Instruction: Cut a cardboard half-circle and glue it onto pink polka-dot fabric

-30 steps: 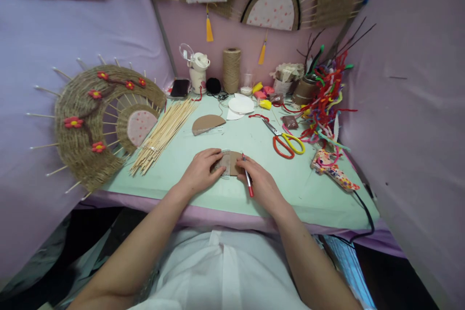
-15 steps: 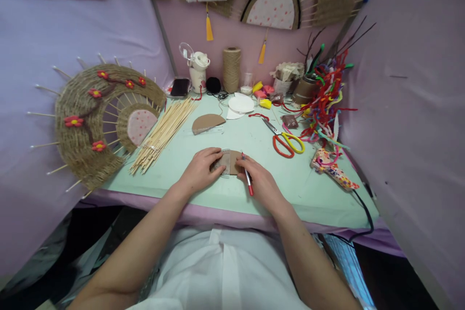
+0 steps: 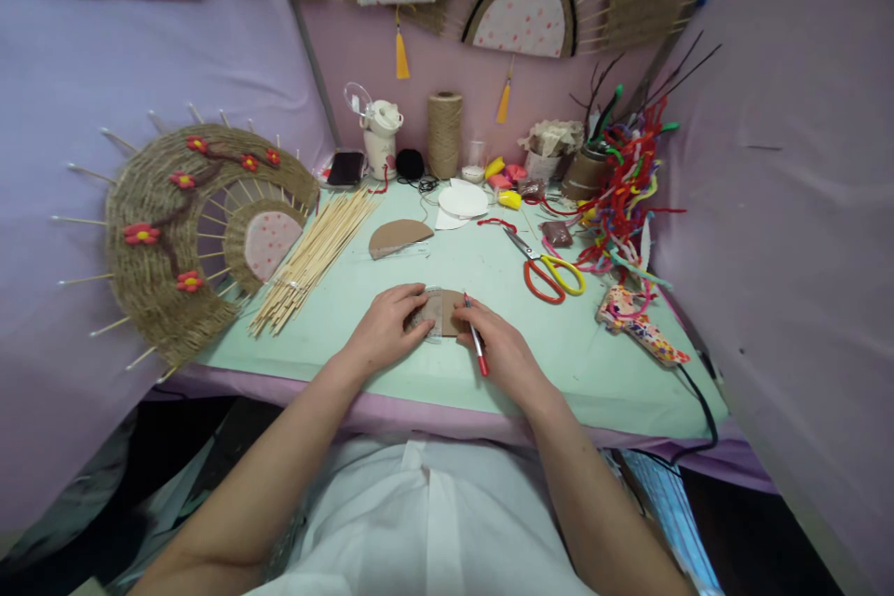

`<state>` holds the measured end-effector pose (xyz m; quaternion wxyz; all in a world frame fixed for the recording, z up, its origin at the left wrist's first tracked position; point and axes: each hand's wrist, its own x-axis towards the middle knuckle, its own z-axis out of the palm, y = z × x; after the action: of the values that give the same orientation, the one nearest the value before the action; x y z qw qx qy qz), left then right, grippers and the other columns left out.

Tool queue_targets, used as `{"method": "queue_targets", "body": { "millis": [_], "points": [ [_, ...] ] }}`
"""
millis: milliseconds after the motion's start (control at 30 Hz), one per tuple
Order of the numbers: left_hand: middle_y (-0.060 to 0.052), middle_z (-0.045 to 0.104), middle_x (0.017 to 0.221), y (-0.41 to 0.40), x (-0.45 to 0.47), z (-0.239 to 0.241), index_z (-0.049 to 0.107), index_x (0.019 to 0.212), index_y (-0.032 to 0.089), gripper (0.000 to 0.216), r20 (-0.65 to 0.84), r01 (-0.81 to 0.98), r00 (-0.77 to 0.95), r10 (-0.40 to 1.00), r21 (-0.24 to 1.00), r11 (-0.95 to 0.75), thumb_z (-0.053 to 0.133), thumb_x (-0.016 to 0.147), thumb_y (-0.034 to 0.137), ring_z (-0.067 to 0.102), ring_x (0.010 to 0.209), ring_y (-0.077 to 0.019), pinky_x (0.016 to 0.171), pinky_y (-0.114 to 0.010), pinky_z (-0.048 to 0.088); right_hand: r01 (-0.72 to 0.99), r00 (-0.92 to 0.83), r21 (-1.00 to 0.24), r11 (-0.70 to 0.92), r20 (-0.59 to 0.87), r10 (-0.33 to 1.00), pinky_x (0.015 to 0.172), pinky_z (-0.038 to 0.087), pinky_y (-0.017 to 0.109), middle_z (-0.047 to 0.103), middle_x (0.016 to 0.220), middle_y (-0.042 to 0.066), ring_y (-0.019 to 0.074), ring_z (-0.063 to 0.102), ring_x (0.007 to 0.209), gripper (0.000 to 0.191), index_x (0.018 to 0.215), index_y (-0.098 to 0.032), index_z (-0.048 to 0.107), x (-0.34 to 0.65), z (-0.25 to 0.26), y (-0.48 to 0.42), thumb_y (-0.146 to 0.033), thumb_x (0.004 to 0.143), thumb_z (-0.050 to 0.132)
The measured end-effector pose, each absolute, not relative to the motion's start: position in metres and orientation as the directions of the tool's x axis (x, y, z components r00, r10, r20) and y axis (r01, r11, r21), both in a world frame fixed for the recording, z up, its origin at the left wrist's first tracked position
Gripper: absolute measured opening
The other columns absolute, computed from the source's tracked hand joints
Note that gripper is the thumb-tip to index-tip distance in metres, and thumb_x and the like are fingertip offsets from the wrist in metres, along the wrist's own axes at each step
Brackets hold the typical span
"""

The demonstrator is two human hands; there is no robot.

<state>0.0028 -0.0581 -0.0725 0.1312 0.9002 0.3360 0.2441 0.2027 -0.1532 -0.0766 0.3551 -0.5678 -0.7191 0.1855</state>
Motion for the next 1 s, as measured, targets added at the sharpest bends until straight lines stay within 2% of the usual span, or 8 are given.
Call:
{"method": "queue_targets", "body": {
  "millis": [433,1000],
  "points": [
    [-0.012,0.063,0.128,-0.0600,0.0035,-0.0696,0.065,0.119,0.016,0.038,0.312,0.541,0.667,0.676,0.420,-0.728,0.058,0.086,0.034,0.057,0.120,-0.0257,0.105,-0.043,0.045,0.674,-0.106,-0.673,0.305,0.320,0.941,0.101,0.045,0.040,0.063,0.125,0.008,0.0230,0.058,0.117,0.028,0.115,-0.024,0.062,0.2038,-0.0796,-0.1530,-0.016,0.091,0.050],
    [-0.012,0.063,0.126,-0.0602,0.0047,-0.0674,0.064,0.119,0.017,0.037,0.316,0.522,0.683,0.659,0.420,-0.742,0.057,0.086,0.033,0.057,0.118,-0.0271,0.103,-0.046,0.046,0.673,-0.112,-0.667,0.319,0.334,0.936,0.101,0.046,0.040,0.062,0.126,0.008,0.0226,0.057,0.119,0.026,0.114,-0.025,0.062,0.2033,-0.0785,-0.1536,-0.018,0.092,0.049]
  ]
}}
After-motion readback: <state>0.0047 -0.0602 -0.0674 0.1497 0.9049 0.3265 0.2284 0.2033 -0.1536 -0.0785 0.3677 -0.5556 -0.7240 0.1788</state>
